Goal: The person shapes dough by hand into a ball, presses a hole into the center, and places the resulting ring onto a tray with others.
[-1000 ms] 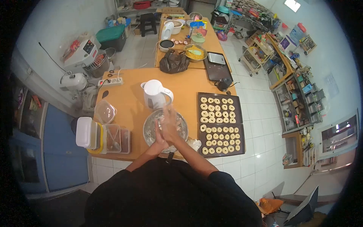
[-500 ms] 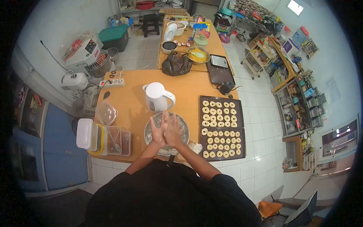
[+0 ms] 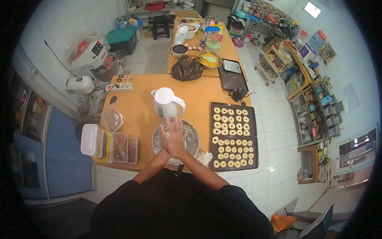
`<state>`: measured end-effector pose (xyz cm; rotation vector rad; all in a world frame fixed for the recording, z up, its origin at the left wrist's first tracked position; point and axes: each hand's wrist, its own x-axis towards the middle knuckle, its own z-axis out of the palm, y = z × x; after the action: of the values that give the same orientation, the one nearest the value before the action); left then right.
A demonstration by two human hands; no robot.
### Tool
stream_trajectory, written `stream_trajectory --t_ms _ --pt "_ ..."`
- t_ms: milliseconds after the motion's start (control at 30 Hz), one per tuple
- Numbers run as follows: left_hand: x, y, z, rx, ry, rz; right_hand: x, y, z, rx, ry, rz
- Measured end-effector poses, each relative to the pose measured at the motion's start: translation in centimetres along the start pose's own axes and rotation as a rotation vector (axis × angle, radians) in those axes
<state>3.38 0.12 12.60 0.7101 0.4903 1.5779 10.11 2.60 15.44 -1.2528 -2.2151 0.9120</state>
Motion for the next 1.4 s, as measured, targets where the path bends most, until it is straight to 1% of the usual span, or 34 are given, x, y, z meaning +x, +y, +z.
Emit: stream_trajectory --t_ms 33,67,100,133,167,200,233,267,300,333,400,467,500,533,600,633,667,700,733,767,800,833,900,933,1000,1033,1067,1133,1167,1200,1233,1267,1367,1400 --pt "0.7 2.1 0.8 -0.258 0.216 -0.114 -0.5 -0.1 0.2 -0.065 -0.096 -0.101" --pt "1.2 3.2 1.2 -0.517 0.431 -0.226 0.0 1.0 0.8 -0.063 -0.092 -0.100" --pt "1.0 2.8 1.2 -0.518 0.431 -0.229 0.7 3.3 1.9 -0.026 -0.010 -0.064" --pt "0.7 1.8 1.1 -0.519 0.321 -0.208 1.0 3.8 1.9 0.009 0.069 -0.028" --pt "0.3 0.9 0.9 -0.520 0.212 -0.185 1.3 4.2 1.9 0.007 0.067 -0.024" --pt "0.3 -0.6 -0.3 -0.522 0.212 -0.184 2.0 3.0 0.8 0.095 0.097 0.026" --pt "0.4 -2.5 -2.0 -0.411 0.156 -0.188 2.2 1.8 -0.1 0.184 0.127 0.077" --pt "0.4 -3.4 -3.0 -0.298 0.100 -0.191 1.6 0.8 -0.5 0.184 0.126 0.078" --pt "0.8 -0.5 -0.3 -0.209 0.217 -0.176 0.8 -0.3 -0.5 0.119 0.022 0.025" --pt "1.0 0.8 0.4 -0.206 0.217 -0.176 0.1 -0.8 -0.3 0.055 -0.080 -0.030" --pt "1.2 2.3 0.5 -0.540 0.359 -0.194 0.0 1.4 0.3 0.070 -0.091 -0.051" --pt "0.6 1.5 0.0 -0.587 0.303 -0.211 1.0 4.2 1.2 0.044 -0.028 0.125" --pt "0.3 -0.2 -0.6 -0.504 0.260 -0.216 1.5 3.5 0.0 0.113 0.020 0.189" --pt "0.1 -1.2 -0.8 -0.421 0.216 -0.219 1.6 3.3 -0.1 0.111 0.020 0.190" --pt "0.3 -1.7 -1.1 -0.397 0.222 -0.237 1.7 2.5 0.3 0.232 0.080 0.018" --pt "0.7 -1.2 -1.1 -0.442 0.267 -0.199 1.4 2.0 0.7 0.263 0.060 -0.080" --pt "1.2 -0.5 -1.1 -0.484 0.310 -0.161 0.5 1.9 0.7 0.264 0.062 -0.080" --pt "1.3 2.6 1.2 -0.614 0.423 -0.247 -0.5 2.2 0.6 0.141 -0.009 -0.092" --pt "1.2 2.6 0.8 -0.613 0.420 -0.246 -0.9 2.1 0.3 0.016 -0.081 -0.105" --pt "0.9 2.3 0.2 -0.635 0.291 -0.238 -0.6 2.2 0.0 -0.072 -0.083 0.002" --pt "0.5 1.7 -0.4 -0.656 0.162 -0.231 -0.1 2.2 -0.6 -0.071 -0.083 0.004" --pt "0.3 0.3 -1.2 -0.656 0.163 -0.233 0.5 2.3 -1.2 -0.065 -0.045 0.001" --pt "0.4 -1.7 -1.2 -0.376 0.100 -0.195 0.7 1.6 -1.4 -0.062 -0.009 -0.005" --pt "0.7 -1.7 -1.0 -0.378 0.100 -0.193 0.7 0.7 -0.9 0.000 -0.028 -0.007" --pt "1.4 -0.9 -0.7 -0.408 0.330 -0.124 0.8 0.2 -0.5 0.065 -0.049 -0.013" --pt "1.2 0.2 -0.3 -0.575 0.334 -0.155 1.0 0.5 -0.4 0.073 -0.028 0.004" --pt "1.0 1.0 0.4 -0.574 0.332 -0.153 1.2 1.0 -0.4 0.079 -0.007 0.022" --pt "0.6 1.5 1.5 -0.706 0.202 -0.195 1.0 2.0 -0.3 0.091 0.031 0.065" --pt "0.5 1.0 1.5 -0.708 0.203 -0.194 0.8 2.4 -0.2 0.096 0.050 0.086" --pt "0.4 0.4 1.5 -0.549 0.157 -0.188 0.6 1.8 -0.5 0.094 0.048 0.085" --pt "0.4 -0.1 1.5 -0.391 0.111 -0.181 0.3 1.2 -0.7 0.021 0.045 0.002" --pt "0.4 -0.3 1.1 -0.394 0.112 -0.179 -0.2 0.5 -0.8 -0.052 0.041 -0.081" --pt "0.9 1.5 0.0 -0.617 -0.077 -0.186 -0.9 -1.9 -1.3 -0.264 0.023 -0.342" --pt "1.0 2.1 -0.5 -0.689 -0.141 -0.187 -0.8 -1.9 -1.4 -0.262 0.020 -0.346"
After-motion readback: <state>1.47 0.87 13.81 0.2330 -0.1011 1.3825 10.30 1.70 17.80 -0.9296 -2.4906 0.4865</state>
